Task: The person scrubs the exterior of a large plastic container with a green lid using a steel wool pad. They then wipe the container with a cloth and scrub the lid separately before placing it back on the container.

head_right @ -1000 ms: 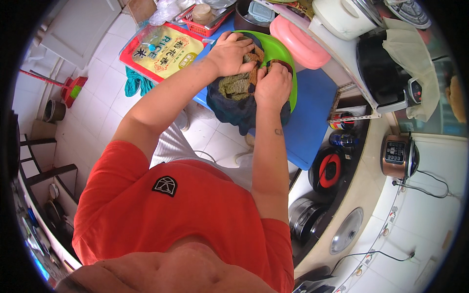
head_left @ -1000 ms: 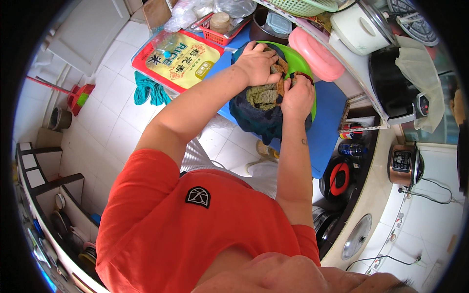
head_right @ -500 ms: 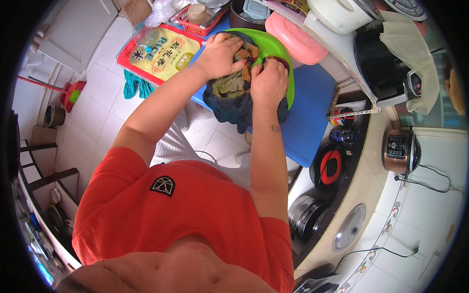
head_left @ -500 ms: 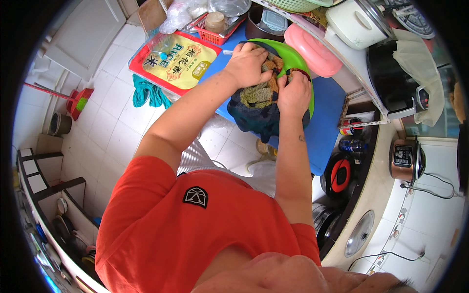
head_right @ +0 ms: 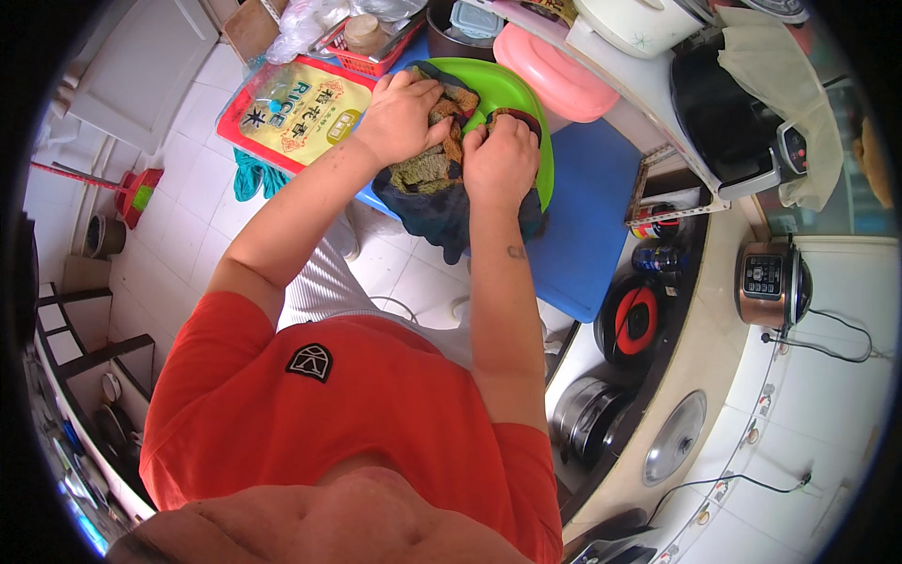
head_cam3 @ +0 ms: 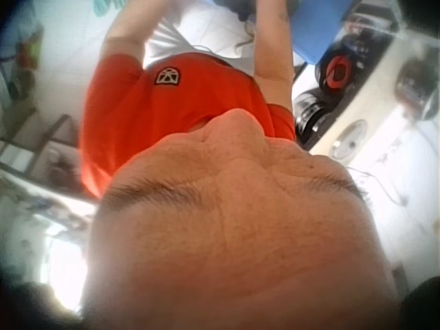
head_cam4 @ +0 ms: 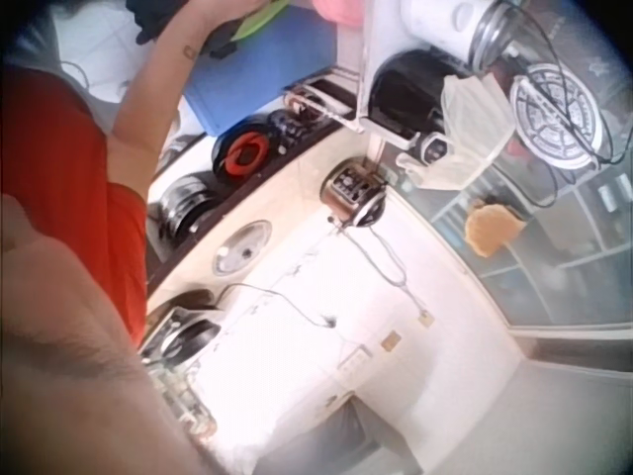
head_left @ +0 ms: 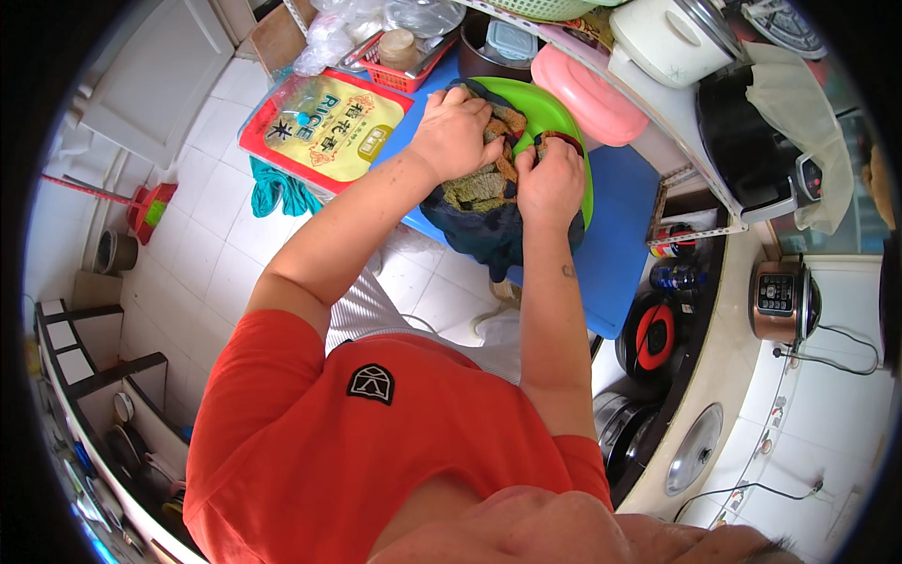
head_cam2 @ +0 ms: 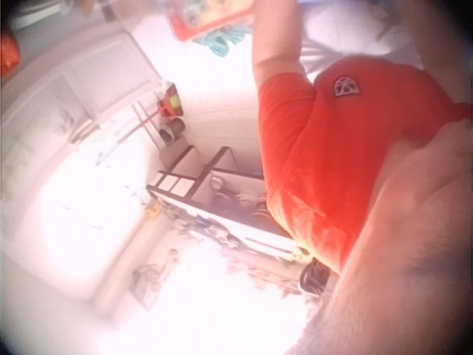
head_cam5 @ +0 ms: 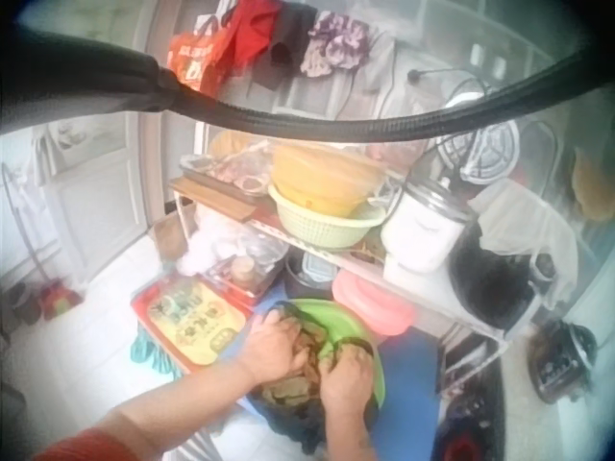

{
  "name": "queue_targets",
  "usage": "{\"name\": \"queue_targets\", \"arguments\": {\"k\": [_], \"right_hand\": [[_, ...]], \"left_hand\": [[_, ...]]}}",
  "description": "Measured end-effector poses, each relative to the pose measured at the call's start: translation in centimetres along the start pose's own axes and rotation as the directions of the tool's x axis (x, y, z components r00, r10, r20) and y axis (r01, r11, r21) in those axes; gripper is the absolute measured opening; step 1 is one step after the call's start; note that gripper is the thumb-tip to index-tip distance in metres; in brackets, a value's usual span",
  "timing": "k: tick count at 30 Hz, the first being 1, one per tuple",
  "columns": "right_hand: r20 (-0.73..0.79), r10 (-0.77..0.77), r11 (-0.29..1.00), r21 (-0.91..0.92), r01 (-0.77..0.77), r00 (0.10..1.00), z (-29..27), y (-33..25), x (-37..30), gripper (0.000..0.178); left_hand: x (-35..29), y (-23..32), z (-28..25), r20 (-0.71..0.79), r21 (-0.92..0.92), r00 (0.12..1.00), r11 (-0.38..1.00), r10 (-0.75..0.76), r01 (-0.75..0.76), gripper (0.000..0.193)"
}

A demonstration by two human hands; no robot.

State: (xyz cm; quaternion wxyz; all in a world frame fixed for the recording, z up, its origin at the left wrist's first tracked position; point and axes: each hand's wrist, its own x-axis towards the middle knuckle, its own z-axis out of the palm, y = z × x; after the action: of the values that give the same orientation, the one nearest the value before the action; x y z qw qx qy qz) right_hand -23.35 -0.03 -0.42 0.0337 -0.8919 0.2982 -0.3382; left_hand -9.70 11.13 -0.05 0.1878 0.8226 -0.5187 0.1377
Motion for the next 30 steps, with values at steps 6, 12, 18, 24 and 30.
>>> {"name": "queue_targets", "arguments": {"k": [6,12,18,24,30], "right_hand": [[0.041,0.016,0.999,-0.03,-0.014,0.999,0.1,-0.8,0.6,0.024],[-0.013,-0.005,1.0,0.006,0.005,1.0,0.1,0.5,-0.2,0.025],[0.029,0.012,0.999,-0.041,-0.011,1.0,0.4,-0.1,0.2,0.024],[0.023,0.015,0.999,-0.029,-0.014,1.0,0.0,-0.6,0.6,0.023],[-0.061,0.001,1.0,-0.009,-0.002,0.998,0.7,0.4,0.2,0.02]], "left_hand": [[4.1,-0.9,0.9,0.11,-0.157,0.992,0.987,0.062,-0.044,0.053],[0.5,1.3,-0.9,0.037,0.133,0.999,0.991,-0.001,-0.004,0.052],[3.1,0.3,0.8,0.094,0.034,0.995,0.999,0.026,-0.03,0.05],[3.3,-1.6,3.2,0.07,-0.123,0.988,0.984,0.138,-0.129,0.054],[-6.0,3.0,0.1,-0.072,-0.223,0.997,0.975,-0.007,-0.009,0.05]]}}
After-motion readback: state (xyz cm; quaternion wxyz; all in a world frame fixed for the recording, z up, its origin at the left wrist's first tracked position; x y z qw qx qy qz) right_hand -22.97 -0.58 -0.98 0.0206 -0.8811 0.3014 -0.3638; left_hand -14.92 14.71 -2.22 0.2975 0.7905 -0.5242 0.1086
